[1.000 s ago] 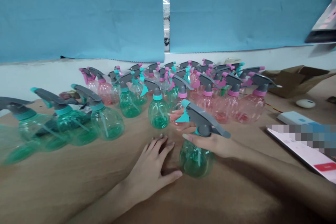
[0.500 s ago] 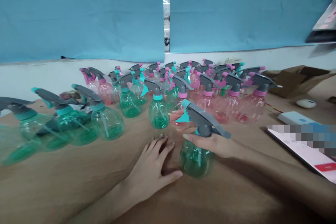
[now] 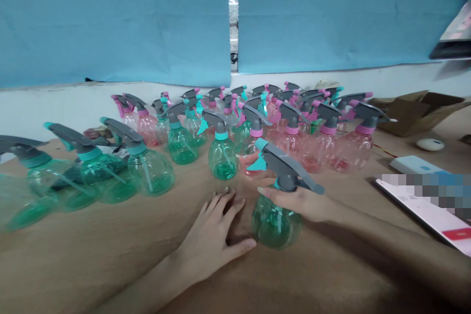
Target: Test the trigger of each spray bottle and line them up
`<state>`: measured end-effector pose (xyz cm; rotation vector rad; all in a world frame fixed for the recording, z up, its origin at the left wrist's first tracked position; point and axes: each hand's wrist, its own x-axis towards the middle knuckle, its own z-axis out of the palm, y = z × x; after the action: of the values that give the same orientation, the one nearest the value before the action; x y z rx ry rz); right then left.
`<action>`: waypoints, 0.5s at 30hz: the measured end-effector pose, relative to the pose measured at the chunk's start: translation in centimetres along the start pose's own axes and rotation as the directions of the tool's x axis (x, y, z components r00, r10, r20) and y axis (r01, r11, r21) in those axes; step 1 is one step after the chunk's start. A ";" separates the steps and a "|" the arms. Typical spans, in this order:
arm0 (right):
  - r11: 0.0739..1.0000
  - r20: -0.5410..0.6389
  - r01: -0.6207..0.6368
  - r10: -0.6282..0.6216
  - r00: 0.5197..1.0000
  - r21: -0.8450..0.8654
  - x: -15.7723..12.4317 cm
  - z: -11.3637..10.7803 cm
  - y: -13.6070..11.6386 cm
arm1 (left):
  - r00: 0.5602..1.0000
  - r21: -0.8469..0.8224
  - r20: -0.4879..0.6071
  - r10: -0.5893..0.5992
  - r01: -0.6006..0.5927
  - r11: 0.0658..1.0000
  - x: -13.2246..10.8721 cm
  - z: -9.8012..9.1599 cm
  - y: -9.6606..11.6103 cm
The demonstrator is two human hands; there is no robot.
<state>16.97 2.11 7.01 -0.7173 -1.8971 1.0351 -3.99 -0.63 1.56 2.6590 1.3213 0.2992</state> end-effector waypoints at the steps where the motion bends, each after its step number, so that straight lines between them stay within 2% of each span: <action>1: 1.000 -0.008 -0.013 0.013 1.000 -0.013 0.0 0.0 -0.1 | 1.000 -0.005 0.000 0.000 0.000 1.000 0.0 0.0 0.0; 3: 0.997 -0.032 -0.041 0.039 0.999 -0.058 0.0 0.0 -0.4 | 1.000 -0.011 -0.006 0.002 -0.002 1.000 0.0 0.0 0.0; 6: 0.992 -0.073 -0.020 0.011 0.997 -0.125 0.0 -0.1 -0.9 | 1.000 -0.015 -0.009 0.002 -0.002 1.000 0.0 -0.1 0.1; 9: 0.992 -0.061 -0.001 -0.006 0.998 -0.124 -0.2 -0.3 -1.0 | 1.000 -0.017 0.005 -0.005 0.005 1.000 0.1 -0.3 0.3; 15: 0.988 -0.022 -0.067 0.064 0.998 -0.139 -0.5 -0.4 0.0 | 0.999 -0.001 0.032 -0.021 0.021 1.000 0.1 -0.4 0.3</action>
<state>17.57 1.87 6.90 -0.8712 -1.9563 0.9394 -3.77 -0.67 2.03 2.6356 1.3378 0.2537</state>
